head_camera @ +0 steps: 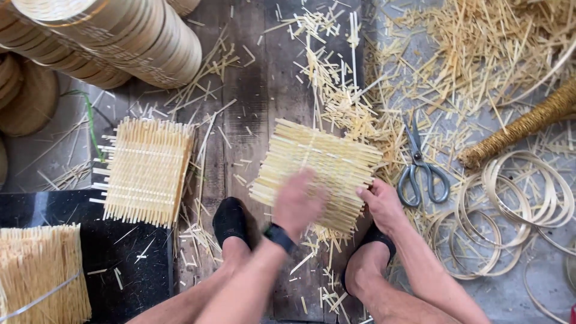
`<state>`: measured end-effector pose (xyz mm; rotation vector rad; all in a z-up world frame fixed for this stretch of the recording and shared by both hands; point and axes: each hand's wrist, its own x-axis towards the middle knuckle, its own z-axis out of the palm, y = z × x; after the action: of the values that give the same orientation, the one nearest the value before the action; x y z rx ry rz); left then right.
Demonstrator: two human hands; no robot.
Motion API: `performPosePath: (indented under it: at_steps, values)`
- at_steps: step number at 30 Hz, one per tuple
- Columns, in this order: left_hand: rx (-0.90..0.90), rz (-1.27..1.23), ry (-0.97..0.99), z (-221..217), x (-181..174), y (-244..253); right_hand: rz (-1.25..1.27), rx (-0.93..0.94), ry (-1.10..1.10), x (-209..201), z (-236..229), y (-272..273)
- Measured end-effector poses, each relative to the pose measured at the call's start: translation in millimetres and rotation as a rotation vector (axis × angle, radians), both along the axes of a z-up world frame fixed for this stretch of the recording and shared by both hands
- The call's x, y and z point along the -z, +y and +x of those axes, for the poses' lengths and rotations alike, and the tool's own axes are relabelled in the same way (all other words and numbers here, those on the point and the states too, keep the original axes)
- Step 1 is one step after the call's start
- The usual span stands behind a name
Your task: Trimming and assembling bamboo strips into a circular frame for product manufacturing.
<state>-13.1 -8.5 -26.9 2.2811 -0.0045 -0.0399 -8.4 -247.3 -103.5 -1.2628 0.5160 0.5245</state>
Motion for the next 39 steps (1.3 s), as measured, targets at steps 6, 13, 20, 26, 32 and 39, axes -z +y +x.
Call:
performPosePath:
  at_steps: [6,13,20,26,32,39]
  values:
    - [-0.276,-0.221,0.805,48,85,110,-0.165,-0.077,-0.080,-3,22,-1]
    - [-0.313,-0.538,0.746,37,100,109,-0.196,-0.072,-0.044,-23,23,11]
    - [-0.376,-0.521,0.689,27,110,109,-0.173,-0.054,-0.025,-22,22,8]
    - [-0.449,0.132,0.140,-17,24,46,-0.206,-0.035,-0.027,-17,22,12]
    - [-0.915,-0.731,0.877,-77,20,-38,-0.221,-0.004,-0.051,-7,17,12]
    - [-1.075,-1.391,0.790,-99,96,-43,-0.355,-0.039,-0.149,6,13,8]
